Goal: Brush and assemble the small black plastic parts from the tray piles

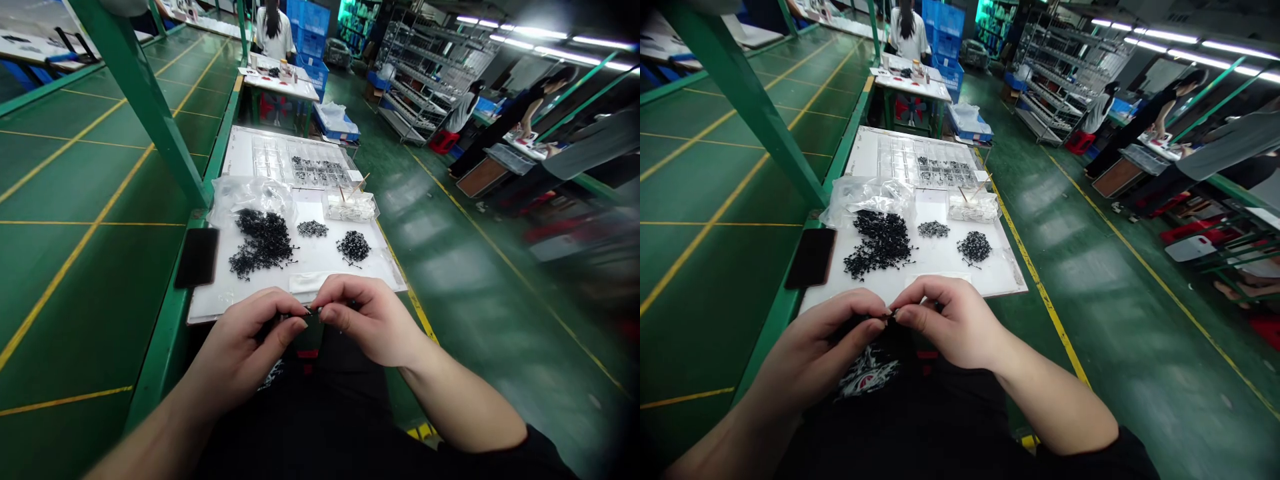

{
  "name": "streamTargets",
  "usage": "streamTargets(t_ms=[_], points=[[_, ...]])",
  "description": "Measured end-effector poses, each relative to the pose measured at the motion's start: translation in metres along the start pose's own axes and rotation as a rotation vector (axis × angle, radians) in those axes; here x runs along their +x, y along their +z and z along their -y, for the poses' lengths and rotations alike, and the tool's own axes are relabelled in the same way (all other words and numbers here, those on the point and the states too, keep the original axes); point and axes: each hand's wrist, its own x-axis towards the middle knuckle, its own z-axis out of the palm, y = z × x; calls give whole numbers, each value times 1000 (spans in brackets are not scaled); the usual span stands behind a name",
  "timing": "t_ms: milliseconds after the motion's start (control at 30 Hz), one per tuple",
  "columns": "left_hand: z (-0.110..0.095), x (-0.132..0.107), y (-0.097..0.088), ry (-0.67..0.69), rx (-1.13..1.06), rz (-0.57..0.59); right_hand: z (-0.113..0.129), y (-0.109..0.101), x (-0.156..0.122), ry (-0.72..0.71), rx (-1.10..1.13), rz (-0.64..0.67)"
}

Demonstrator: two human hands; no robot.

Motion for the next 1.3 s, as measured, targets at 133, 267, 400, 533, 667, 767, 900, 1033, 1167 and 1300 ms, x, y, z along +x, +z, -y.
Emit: streamTargets(t_ms=[133, 267, 400, 533, 667, 767, 900, 1033, 1167, 1300], points=[[2, -4, 0, -75, -45, -40, 4, -5, -5, -38, 7, -15], [16, -3, 6, -346, -286, -170, -16, -33, 12, 93, -385, -71], [32, 3, 14, -590, -914, -363, -69, -74, 41, 160, -689, -223], [40, 9, 16, -629, -1076, -419, -113, -112, 62, 125, -779, -439], [39, 11, 17, -641, -1102, -432, -122, -131, 74, 66, -773, -552], [35, 10, 20, -631, -1056, -383, -101, -113, 68, -7, -735, -548], [30, 6, 27, -545, -929, -150, -46, -53, 39, -139, -640, -302], [27, 3, 28, -468, -774, 36, -8, -9, 19, -292, -409, 120], [26, 2, 23, -434, -604, 145, -8, -3, 18, -266, -420, 175], [26, 2, 23, -435, -555, 148, -12, -3, 18, -265, -575, 112]])
